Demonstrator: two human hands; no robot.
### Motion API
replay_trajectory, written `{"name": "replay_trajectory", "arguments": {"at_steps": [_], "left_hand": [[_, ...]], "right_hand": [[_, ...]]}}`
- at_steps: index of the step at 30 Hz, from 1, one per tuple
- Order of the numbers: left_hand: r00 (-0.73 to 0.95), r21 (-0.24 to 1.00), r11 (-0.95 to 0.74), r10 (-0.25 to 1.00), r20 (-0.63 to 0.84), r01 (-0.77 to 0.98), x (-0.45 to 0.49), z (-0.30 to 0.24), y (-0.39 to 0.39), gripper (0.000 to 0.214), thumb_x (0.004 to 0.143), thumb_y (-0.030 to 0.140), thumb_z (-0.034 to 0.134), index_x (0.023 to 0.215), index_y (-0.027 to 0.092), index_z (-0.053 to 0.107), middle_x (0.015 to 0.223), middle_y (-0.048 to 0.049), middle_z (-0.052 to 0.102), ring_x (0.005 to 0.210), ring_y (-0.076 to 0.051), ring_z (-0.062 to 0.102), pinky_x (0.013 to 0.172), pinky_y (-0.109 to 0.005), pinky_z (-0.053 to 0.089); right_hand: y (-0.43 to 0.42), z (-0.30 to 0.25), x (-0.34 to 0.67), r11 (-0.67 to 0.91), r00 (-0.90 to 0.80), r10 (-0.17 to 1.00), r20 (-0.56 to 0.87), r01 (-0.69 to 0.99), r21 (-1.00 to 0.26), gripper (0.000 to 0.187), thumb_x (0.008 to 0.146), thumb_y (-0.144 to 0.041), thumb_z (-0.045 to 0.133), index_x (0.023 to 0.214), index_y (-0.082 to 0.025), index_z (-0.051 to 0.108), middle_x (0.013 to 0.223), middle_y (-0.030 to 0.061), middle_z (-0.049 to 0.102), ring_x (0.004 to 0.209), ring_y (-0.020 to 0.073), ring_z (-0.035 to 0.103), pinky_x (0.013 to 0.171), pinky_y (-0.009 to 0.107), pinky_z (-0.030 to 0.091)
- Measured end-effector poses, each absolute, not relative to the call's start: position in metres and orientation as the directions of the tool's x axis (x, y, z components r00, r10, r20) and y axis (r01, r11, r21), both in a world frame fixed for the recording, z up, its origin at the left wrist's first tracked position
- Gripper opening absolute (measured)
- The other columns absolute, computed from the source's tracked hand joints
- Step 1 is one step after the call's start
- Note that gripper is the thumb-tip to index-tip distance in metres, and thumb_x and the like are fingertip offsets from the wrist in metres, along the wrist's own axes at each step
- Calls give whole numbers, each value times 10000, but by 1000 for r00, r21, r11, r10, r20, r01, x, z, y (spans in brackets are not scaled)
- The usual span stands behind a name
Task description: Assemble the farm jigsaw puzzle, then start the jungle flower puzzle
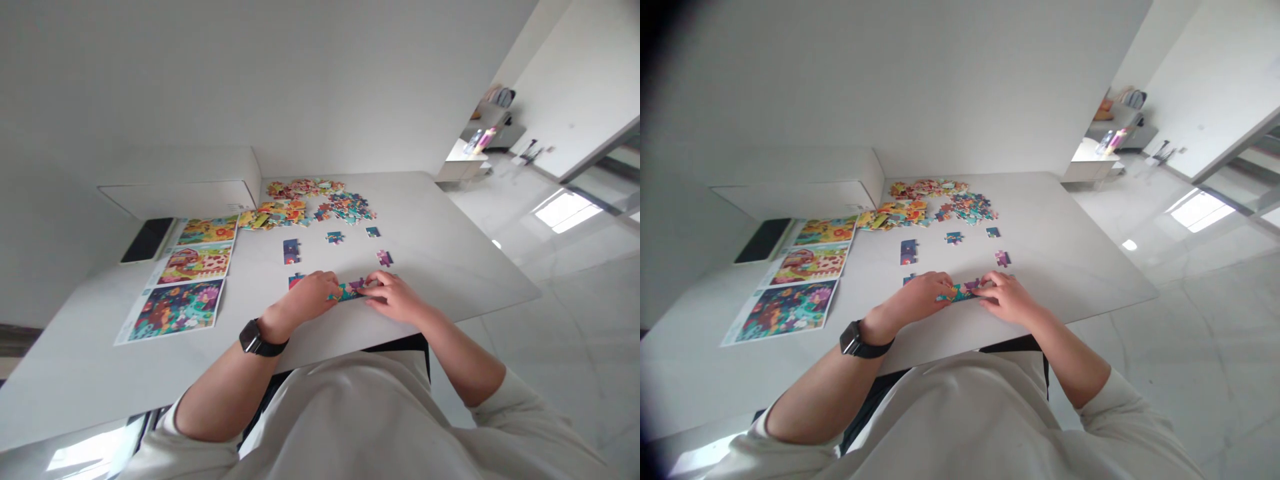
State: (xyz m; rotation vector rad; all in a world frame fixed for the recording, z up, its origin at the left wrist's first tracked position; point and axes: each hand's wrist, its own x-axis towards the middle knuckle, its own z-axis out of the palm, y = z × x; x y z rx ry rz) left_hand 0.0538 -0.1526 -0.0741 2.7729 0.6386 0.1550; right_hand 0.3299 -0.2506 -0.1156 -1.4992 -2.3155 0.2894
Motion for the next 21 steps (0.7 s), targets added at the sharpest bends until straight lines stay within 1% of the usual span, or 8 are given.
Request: {"name": "replay_trajectory", "arguments": {"at_steps": [3, 6, 9, 11, 14, 16, 17, 21], "left_hand": [[888, 293, -855, 458, 43, 427, 55, -73, -155, 188, 937, 150, 705, 1053, 244, 820, 1136, -76, 769, 1029, -241, 737, 918, -342, 567], [887, 309, -851, 459, 49, 424, 54, -72, -156, 178, 934, 156, 708, 1037, 248, 819, 1126, -68, 768, 1008, -228, 732, 914, -335, 566], [865, 308, -837, 495, 77, 452, 48, -71, -152, 181, 914, 215, 753, 1076, 265, 816, 1184, -77, 752, 1085, -259, 710, 978, -385, 555], [831, 296, -810, 550, 79, 507, 39, -71, -146, 238, 890, 267, 794, 1129, 270, 804, 1244, -90, 730, 1161, -295, 687, 1035, -437, 537], [784, 264, -759, 620, 17, 595, 26, -73, -137, 415, 847, 335, 851, 1241, 251, 754, 1315, -115, 697, 1223, -334, 664, 1055, -473, 530], [780, 247, -752, 626, -23, 611, 20, -75, -133, 512, 833, 369, 868, 1305, 244, 713, 1352, -125, 680, 1252, -341, 651, 1056, -469, 529], [783, 246, -755, 620, -34, 608, 19, -76, -132, 528, 833, 372, 870, 1318, 247, 701, 1362, -124, 676, 1258, -336, 649, 1061, -461, 527], [789, 245, -761, 614, -24, 600, 20, -77, -135, 491, 844, 340, 855, 1299, 256, 691, 1337, -114, 686, 1240, -320, 658, 1049, -436, 534]], "right_hand": [[-250, -117, 328, 408, -361, 912, 194, 844, -349, 377, 974, -284, 748, 1342, -359, 774, 1292, 94, 670, 1129, 272, 692, 1028, 489, 555], [-250, -117, 327, 407, -361, 912, 192, 849, -338, 401, 970, -279, 750, 1361, -365, 764, 1302, 95, 667, 1137, 276, 691, 1034, 491, 553], [-251, -117, 327, 402, -358, 915, 189, 852, -335, 411, 976, -270, 741, 1375, -370, 756, 1310, 96, 666, 1156, 278, 690, 1045, 494, 550], [-252, -117, 327, 401, -355, 915, 192, 852, -336, 417, 976, -263, 741, 1379, -370, 753, 1315, 97, 669, 1168, 281, 691, 1053, 501, 550], [-252, -117, 327, 401, -353, 915, 196, 849, -344, 406, 968, -253, 752, 1360, -360, 764, 1321, 100, 674, 1180, 285, 695, 1058, 507, 556], [-251, -115, 327, 400, -355, 916, 189, 845, -353, 398, 964, -250, 757, 1347, -359, 771, 1317, 97, 677, 1171, 278, 702, 1054, 500, 564], [-250, -114, 327, 400, -357, 916, 183, 843, -360, 397, 965, -250, 757, 1346, -361, 771, 1315, 95, 677, 1160, 273, 708, 1052, 494, 568], [-248, -107, 329, 404, -379, 914, 145, 820, -404, 397, 969, -251, 750, 1353, -353, 767, 1322, 97, 673, 1132, 261, 722, 1050, 475, 579]]}}
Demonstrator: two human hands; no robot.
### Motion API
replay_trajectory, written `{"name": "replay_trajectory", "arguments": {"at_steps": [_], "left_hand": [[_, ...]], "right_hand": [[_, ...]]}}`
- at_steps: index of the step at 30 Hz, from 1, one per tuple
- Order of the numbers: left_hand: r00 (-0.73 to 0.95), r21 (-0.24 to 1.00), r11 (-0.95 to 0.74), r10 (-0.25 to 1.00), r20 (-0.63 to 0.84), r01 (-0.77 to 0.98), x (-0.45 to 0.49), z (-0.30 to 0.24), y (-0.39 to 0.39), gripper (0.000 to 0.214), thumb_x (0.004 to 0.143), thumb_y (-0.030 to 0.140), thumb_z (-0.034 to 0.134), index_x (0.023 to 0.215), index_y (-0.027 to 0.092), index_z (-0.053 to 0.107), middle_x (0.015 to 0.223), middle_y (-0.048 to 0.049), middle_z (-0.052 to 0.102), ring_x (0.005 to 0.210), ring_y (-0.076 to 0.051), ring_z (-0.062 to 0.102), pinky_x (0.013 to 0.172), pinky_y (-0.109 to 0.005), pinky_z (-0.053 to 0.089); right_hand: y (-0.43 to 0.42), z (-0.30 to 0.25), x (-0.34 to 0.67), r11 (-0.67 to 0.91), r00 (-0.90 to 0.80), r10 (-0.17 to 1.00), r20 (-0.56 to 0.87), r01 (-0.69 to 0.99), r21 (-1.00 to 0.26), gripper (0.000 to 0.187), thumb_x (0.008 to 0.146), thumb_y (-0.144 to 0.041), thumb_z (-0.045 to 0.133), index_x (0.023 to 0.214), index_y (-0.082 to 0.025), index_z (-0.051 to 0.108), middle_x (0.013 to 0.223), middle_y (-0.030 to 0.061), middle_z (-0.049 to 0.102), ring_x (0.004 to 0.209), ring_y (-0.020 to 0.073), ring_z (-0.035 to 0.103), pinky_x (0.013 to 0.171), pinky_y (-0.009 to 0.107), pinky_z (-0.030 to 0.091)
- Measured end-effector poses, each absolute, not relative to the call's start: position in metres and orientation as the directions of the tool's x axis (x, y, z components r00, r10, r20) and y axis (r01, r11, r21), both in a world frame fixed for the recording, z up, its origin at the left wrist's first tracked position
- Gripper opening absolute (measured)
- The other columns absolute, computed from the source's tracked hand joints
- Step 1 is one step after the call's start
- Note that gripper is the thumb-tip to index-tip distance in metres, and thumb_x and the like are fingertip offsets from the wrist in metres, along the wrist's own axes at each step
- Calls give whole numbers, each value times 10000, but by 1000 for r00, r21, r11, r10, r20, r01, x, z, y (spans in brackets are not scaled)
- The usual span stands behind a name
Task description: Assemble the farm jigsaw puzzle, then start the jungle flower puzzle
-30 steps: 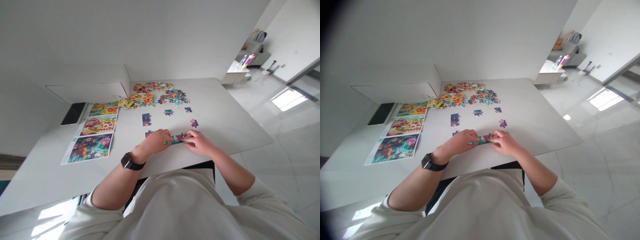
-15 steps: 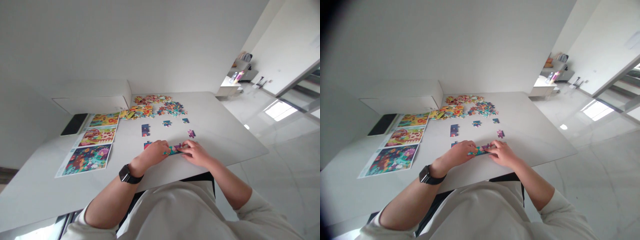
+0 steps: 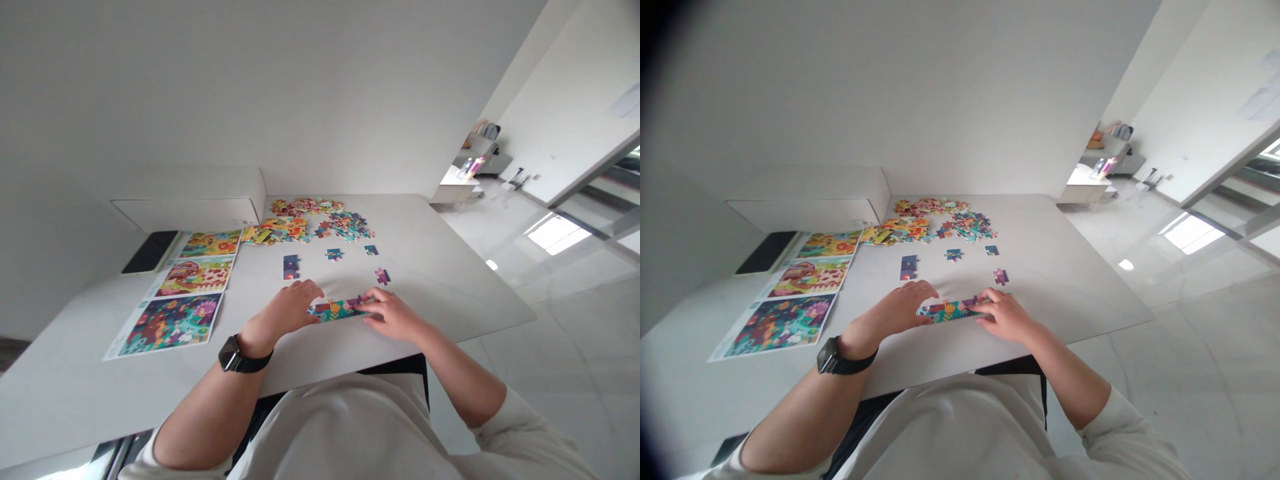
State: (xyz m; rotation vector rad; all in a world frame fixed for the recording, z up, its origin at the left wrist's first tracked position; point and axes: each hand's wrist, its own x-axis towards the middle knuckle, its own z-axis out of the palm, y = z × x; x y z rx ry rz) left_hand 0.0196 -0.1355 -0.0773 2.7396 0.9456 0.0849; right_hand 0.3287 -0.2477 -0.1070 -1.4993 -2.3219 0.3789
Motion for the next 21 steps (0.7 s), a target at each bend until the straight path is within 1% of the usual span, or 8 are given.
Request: {"name": "replay_trajectory", "arguments": {"at_steps": [3, 6, 10, 11, 13, 16, 18, 21], "left_hand": [[785, 226, -763, 619, -12, 605, 21, -77, -140, 477, 846, 302, 840, 1297, 258, 691, 1331, -119, 692, 1210, -322, 675, 1011, -431, 554], [779, 229, -754, 627, -29, 615, 21, -75, -143, 498, 855, 288, 826, 1333, 251, 689, 1363, -125, 691, 1223, -329, 676, 1014, -439, 559], [744, 257, -720, 668, 9, 644, 26, -70, -145, 388, 950, 342, 744, 1318, 223, 714, 1334, -131, 724, 1209, -329, 692, 1025, -449, 549], [735, 271, -715, 677, 39, 644, 28, -68, -144, 352, 972, 354, 722, 1297, 219, 725, 1312, -128, 737, 1193, -324, 700, 1021, -446, 544], [722, 320, -713, 682, 112, 624, 33, -66, -144, 292, 1005, 367, 686, 1252, 220, 741, 1265, -112, 761, 1148, -301, 715, 992, -417, 536], [691, 427, -699, 693, 207, 574, 40, -65, -143, 216, 1055, 365, 608, 1138, 231, 756, 1117, -71, 789, 1014, -238, 729, 867, -341, 509], [658, 476, -675, 715, 236, 563, 43, -67, -142, 282, 1089, 388, 539, 983, 229, 747, 952, -52, 773, 876, -201, 707, 753, -312, 451], [616, 507, -644, 747, 251, 574, 44, -71, -141, 450, 1105, 447, 490, 751, 214, 639, 735, -32, 672, 684, -168, 601, 648, -313, 336]], "right_hand": [[-245, -99, 331, 406, -405, 909, 103, 796, -450, 379, 962, -266, 763, 1335, -332, 779, 1335, 100, 671, 1134, 256, 725, 1066, 448, 573], [-234, -87, 336, 403, -462, 887, 9, 764, -504, 389, 965, -302, 762, 1353, -331, 769, 1316, 88, 694, 1137, 243, 728, 1049, 393, 573], [-202, -55, 350, 405, -530, 841, -109, 750, -523, 378, 994, -363, 718, 1364, -303, 768, 1272, 86, 760, 1144, 256, 732, 1027, 375, 564], [-191, -44, 355, 403, -514, 853, -94, 762, -506, 384, 993, -378, 718, 1366, -297, 768, 1300, 92, 759, 1157, 265, 727, 1026, 381, 562], [-167, -20, 366, 376, -447, 894, -41, 796, -473, 408, 981, -383, 726, 1377, -288, 761, 1294, 95, 768, 1065, 252, 745, 958, 371, 583], [-129, 14, 380, 327, -338, 940, 54, 840, -432, 432, 965, -378, 754, 1389, -300, 749, 1294, 75, 780, 1038, 231, 749, 967, 363, 588], [-105, 29, 387, 278, -250, 961, 123, 850, -447, 441, 956, -368, 770, 1390, -290, 746, 1300, 71, 785, 1025, 223, 757, 972, 365, 598], [-70, 30, 390, 206, -124, 973, 197, 851, -483, 447, 958, -298, 757, 1403, -259, 731, 1298, 74, 790, 1042, 209, 762, 991, 361, 598]]}}
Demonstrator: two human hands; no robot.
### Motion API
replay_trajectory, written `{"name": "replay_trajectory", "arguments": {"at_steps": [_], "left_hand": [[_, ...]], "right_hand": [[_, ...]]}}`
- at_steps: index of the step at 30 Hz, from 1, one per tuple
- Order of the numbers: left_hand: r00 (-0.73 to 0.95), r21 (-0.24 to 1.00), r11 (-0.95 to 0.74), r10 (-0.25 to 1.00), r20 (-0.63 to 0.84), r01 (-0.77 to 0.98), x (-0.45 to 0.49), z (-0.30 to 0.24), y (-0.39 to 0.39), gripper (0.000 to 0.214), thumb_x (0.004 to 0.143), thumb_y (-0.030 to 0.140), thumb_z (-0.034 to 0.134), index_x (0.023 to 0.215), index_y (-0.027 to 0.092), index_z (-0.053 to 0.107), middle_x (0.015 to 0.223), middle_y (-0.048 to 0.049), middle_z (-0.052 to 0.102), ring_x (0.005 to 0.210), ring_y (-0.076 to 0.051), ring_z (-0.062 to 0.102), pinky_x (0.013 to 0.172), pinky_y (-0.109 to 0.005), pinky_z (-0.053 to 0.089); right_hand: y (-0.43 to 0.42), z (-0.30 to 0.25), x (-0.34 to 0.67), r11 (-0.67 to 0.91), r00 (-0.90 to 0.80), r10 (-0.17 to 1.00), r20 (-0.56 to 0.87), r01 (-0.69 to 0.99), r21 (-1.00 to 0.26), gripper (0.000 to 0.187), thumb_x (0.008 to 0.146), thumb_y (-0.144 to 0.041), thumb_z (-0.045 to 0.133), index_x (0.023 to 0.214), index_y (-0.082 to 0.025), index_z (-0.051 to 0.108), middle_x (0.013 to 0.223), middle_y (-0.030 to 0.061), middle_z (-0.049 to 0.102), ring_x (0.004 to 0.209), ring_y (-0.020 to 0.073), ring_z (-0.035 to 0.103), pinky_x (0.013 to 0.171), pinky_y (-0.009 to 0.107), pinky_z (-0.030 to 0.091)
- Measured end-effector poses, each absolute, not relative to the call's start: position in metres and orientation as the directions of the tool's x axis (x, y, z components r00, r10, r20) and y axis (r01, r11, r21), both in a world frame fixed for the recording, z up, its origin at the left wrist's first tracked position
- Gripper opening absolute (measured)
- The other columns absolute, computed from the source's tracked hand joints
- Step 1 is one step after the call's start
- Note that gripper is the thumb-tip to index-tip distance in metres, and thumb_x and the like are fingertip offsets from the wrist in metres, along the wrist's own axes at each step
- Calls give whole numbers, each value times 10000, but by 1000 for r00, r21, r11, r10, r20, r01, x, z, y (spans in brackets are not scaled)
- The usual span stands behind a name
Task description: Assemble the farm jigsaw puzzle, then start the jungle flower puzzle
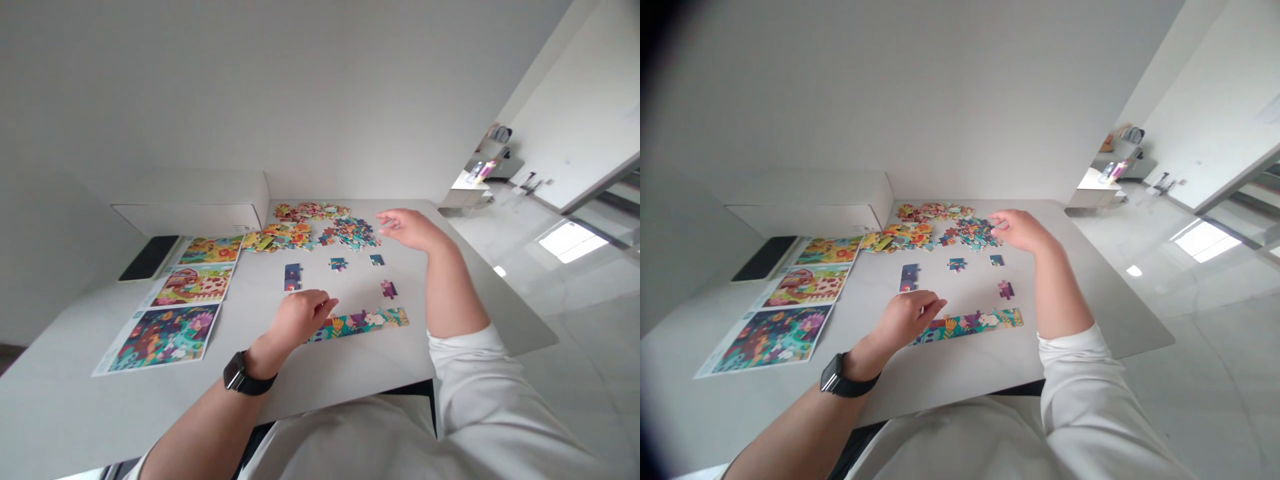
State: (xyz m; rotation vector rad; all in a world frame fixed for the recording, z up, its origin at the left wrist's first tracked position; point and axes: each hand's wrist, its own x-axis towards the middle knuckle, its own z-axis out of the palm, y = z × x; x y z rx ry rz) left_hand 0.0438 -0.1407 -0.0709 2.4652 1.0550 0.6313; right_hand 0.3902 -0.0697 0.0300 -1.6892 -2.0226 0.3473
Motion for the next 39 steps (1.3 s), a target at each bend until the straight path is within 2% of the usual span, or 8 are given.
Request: {"name": "replay_trajectory", "arguments": {"at_steps": [3, 5, 8, 11, 19, 25, 31, 39], "left_hand": [[585, 534, -620, 768, 262, 575, 43, -74, -139, 510, 1102, 471, 482, 666, 211, 534, 649, -15, 584, 609, -153, 506, 628, -322, 282], [579, 543, -610, 774, 256, 576, 43, -76, -138, 513, 1102, 469, 479, 660, 211, 505, 647, -8, 569, 607, -148, 485, 633, -324, 278], [585, 544, -599, 779, 226, 588, 43, -80, -138, 500, 1102, 461, 484, 670, 210, 498, 659, 0, 570, 616, -143, 484, 644, -324, 280], [598, 551, -589, 779, 192, 591, 44, -84, -137, 481, 1102, 445, 487, 685, 208, 514, 672, 5, 581, 630, -139, 502, 652, -320, 290], [611, 557, -587, 773, 170, 587, 45, -88, -135, 463, 1093, 441, 494, 693, 209, 520, 687, 8, 585, 645, -140, 505, 659, -318, 305], [615, 561, -591, 769, 174, 579, 46, -89, -134, 453, 1094, 436, 490, 706, 212, 559, 697, 0, 608, 660, -145, 531, 663, -313, 319], [615, 559, -595, 767, 182, 577, 46, -90, -134, 455, 1092, 430, 490, 700, 212, 568, 701, -4, 615, 663, -144, 535, 666, -313, 327], [617, 563, -598, 764, 187, 570, 46, -87, -135, 462, 1093, 436, 482, 698, 215, 571, 700, -11, 618, 657, -149, 520, 666, -320, 330]], "right_hand": [[-39, 3, 389, 64, 29, 980, 196, 889, -452, 402, 969, -210, 690, 1365, -238, 753, 1262, 72, 807, 1091, 207, 761, 1015, 339, 577], [-23, -21, 389, -64, 111, 987, 115, 935, -349, 373, 957, -202, 686, 1314, -242, 786, 1254, 77, 813, 1127, 235, 760, 1014, 343, 568], [-5, -55, 394, -158, 163, 987, 7, 966, -206, 349, 942, -267, 724, 1280, -249, 807, 1263, 91, 811, 1175, 272, 751, 988, 340, 561], [4, -76, 406, -197, 194, 980, -34, 967, -163, 377, 932, -374, 756, 1281, -239, 805, 1269, 104, 808, 1148, 271, 759, 928, 316, 559], [10, -95, 418, -154, 156, 988, -16, 951, -269, 349, 846, -342, 847, 1182, -251, 838, 1122, 65, 838, 990, 209, 773, 813, 245, 529], [10, -92, 419, -282, 286, 958, -20, 928, -243, 157, 907, -313, 774, 1020, -248, 861, 1118, 84, 833, 1033, 238, 766, 842, 283, 533], [9, -95, 409, -198, 222, 973, 57, 941, -273, 452, 895, -484, 806, 1275, -241, 796, 1262, 117, 776, 1081, 240, 743, 913, 287, 531], [8, -94, 414, -308, 326, 945, 36, 919, -245, 445, 941, -477, 742, 1268, -177, 780, 1319, 181, 725, 1167, 289, 714, 983, 341, 535]]}}
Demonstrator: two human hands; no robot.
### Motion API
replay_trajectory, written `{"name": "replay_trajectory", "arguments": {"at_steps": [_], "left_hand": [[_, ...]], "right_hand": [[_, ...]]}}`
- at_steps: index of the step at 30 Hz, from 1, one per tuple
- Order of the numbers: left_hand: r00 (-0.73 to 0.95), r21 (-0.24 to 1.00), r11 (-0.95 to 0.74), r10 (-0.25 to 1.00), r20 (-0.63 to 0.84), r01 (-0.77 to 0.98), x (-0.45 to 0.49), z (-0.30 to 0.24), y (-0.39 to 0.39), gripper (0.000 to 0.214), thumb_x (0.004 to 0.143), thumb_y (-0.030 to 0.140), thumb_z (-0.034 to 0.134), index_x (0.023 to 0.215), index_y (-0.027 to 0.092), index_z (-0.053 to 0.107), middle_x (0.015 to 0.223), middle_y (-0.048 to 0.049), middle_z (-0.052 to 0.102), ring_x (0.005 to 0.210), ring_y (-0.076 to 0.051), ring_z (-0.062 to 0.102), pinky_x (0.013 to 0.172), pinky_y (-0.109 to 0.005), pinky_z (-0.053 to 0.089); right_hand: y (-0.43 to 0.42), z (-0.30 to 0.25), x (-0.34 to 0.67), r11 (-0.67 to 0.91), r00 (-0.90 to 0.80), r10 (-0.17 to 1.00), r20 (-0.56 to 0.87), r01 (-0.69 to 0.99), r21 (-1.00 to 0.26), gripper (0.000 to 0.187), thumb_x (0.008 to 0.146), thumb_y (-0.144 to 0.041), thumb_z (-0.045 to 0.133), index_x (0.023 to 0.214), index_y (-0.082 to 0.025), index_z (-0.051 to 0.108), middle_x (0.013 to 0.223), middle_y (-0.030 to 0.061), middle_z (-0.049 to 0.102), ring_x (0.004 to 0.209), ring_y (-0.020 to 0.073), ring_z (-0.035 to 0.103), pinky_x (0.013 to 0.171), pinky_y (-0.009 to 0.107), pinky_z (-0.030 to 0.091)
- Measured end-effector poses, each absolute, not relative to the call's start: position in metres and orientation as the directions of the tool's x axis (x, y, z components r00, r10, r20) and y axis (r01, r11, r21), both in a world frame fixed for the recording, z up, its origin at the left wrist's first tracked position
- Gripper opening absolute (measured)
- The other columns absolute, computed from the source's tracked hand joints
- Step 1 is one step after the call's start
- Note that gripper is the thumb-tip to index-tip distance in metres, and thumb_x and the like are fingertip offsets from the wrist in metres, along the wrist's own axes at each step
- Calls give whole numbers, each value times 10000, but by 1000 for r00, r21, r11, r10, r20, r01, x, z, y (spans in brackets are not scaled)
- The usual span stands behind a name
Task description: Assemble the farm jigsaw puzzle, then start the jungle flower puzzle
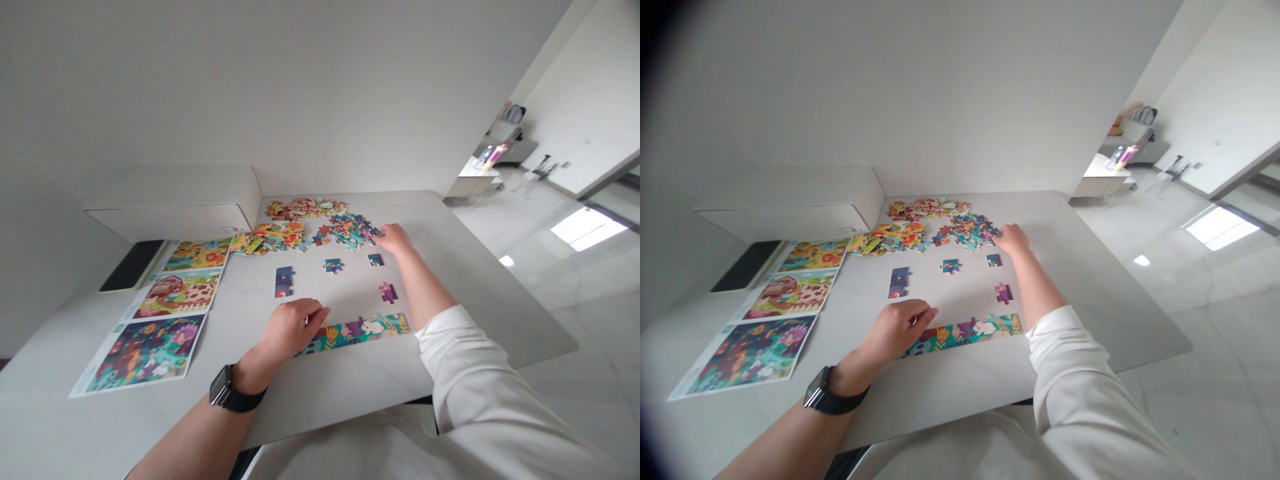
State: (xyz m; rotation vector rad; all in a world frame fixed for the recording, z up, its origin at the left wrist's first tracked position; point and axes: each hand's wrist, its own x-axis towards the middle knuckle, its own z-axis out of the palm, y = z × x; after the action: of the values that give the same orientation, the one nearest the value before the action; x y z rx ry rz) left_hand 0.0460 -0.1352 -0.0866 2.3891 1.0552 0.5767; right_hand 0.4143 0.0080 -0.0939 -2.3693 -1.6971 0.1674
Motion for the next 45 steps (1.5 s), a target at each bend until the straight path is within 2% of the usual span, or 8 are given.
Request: {"name": "replay_trajectory", "arguments": {"at_steps": [5, 9, 20, 25, 31, 34, 41, 45], "left_hand": [[595, 572, -579, 782, 188, 581, 47, -86, -136, 426, 1092, 428, 487, 743, 214, 606, 723, -14, 642, 670, -150, 547, 672, -311, 341], [569, 580, -562, 799, 196, 589, 47, -85, -136, 393, 1086, 429, 506, 788, 216, 646, 738, -14, 659, 678, -152, 571, 680, -303, 358], [591, 564, -590, 779, 208, 578, 46, -86, -137, 399, 1090, 418, 497, 786, 217, 657, 739, -22, 673, 694, -159, 607, 683, -293, 390], [519, 642, -530, 823, 232, 554, 46, -83, -137, 266, 1065, 409, 545, 1007, 235, 738, 781, -10, 707, 673, -144, 618, 673, -271, 436], [387, 791, -386, 899, 206, 475, 44, -69, -114, 335, 1027, 464, 586, 1222, 216, 699, 784, 5, 655, 610, -123, 567, 588, -246, 454], [395, 752, -415, 891, 223, 513, 49, -58, -89, 339, 1007, 460, 602, 1223, 220, 705, 849, -13, 687, 674, -135, 598, 644, -258, 493], [399, 613, -457, 885, 240, 644, 83, -55, -7, 307, 951, 405, 627, 1178, 223, 725, 947, -36, 756, 799, -175, 663, 774, -299, 523], [444, 580, -485, 868, 224, 655, 116, -67, 30, 277, 936, 321, 653, 1174, 202, 729, 1065, -68, 779, 917, -201, 695, 882, -328, 545]], "right_hand": [[9, -92, 410, -245, 276, 954, 115, 942, -229, 489, 972, -429, 714, 1392, -179, 724, 1381, 186, 685, 1242, 300, 672, 1072, 359, 497], [9, -94, 400, -132, 165, 979, 117, 960, -246, 362, 984, -437, 712, 1291, -262, 789, 1292, 122, 718, 1150, 268, 688, 1048, 341, 498], [9, -108, 389, 39, -7, 993, 117, 961, -273, 474, 880, -489, 839, 1328, -345, 787, 1390, 82, 667, 1278, 289, 604, 1134, 391, 440], [11, -107, 396, 67, -45, 995, 89, 961, -269, 485, 872, -522, 839, 1324, -356, 784, 1413, 69, 665, 1312, 290, 590, 1143, 391, 435], [10, -101, 408, 29, -13, 998, 62, 963, -267, 422, 920, -429, 788, 1332, -338, 779, 1433, 77, 675, 1332, 301, 590, 1135, 402, 451], [10, -101, 415, -35, 55, 997, 62, 958, -285, 382, 949, -376, 745, 1327, -344, 784, 1402, 78, 695, 1288, 295, 614, 1114, 405, 468], [12, -108, 427, -138, 180, 978, 108, 939, -314, 326, 988, -472, 685, 1252, -331, 814, 1369, 93, 713, 1262, 328, 623, 1077, 472, 503], [12, -114, 433, -225, 285, 947, 147, 917, -328, 279, 996, -382, 666, 1212, -300, 823, 1351, 110, 721, 1262, 332, 615, 1068, 470, 511]]}}
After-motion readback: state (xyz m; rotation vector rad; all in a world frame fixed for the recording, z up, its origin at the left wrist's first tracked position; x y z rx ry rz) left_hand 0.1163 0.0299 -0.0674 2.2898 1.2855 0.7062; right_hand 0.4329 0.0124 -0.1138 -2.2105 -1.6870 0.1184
